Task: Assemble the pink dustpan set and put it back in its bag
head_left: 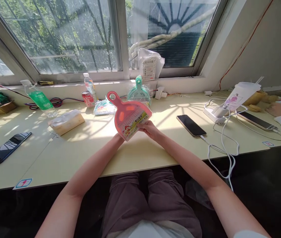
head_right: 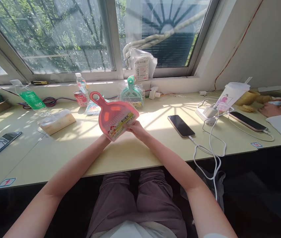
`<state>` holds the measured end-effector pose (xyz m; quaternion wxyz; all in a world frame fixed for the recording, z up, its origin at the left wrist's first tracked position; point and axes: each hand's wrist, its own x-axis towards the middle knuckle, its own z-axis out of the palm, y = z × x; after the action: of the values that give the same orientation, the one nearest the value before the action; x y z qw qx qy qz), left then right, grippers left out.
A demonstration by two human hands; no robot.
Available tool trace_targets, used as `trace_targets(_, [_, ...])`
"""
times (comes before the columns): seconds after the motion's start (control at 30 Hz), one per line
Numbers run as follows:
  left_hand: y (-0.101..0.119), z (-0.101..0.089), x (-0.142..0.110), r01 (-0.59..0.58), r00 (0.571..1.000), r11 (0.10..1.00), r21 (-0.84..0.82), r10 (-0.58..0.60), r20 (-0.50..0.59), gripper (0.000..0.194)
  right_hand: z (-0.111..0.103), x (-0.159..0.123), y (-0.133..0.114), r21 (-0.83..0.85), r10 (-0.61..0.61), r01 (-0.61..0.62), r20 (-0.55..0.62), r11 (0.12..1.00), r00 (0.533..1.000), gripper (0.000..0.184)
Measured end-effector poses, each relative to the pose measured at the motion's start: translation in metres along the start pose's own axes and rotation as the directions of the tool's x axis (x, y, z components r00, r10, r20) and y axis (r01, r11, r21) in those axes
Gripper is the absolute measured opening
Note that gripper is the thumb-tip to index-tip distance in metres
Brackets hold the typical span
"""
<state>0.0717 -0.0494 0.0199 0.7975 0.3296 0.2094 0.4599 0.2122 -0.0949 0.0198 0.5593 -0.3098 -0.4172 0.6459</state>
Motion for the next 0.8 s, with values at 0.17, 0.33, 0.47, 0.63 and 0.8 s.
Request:
trace_targets(0.17, [-0.010, 0.008, -0.003, -0.060, 0.998, 0.998, -0.027, 0.060, 0.015, 0.039, -0.006, 0.002, -0.005, 0.014, -0.063, 0.065, -0.077, 0.998, 0.995, 0.034])
trace_targets(0.33, [0.004, 0.011, -0.018, -0.210, 0.978, 0.978, 0.006, 0.210, -0.018, 0.083, -0.016, 0.008, -0.015, 0.063, -0.139, 0.157, -0.225, 0.986, 0.964, 0.031])
trace_targets(0.47, [0.004, 0.018, -0.022, -0.316, 0.949, 0.929, 0.193, 0.308, 0.067, 0.075, -0.022, 0.012, -0.016, 0.080, -0.145, 0.175, -0.294, 0.981, 0.945, 0.027])
trace_targets(0.63, [-0.002, 0.014, -0.018, -0.396, 0.916, 0.813, 0.427, 0.381, 0.123, 0.070, -0.025, 0.015, -0.008, 0.072, -0.128, 0.156, -0.301, 0.985, 0.945, 0.025])
trace_targets(0.8, [-0.004, 0.007, -0.012, -0.424, 0.904, 0.777, 0.466, 0.398, 0.159, 0.068, -0.029, 0.017, -0.003, 0.084, -0.114, 0.150, -0.335, 0.985, 0.935, 0.024])
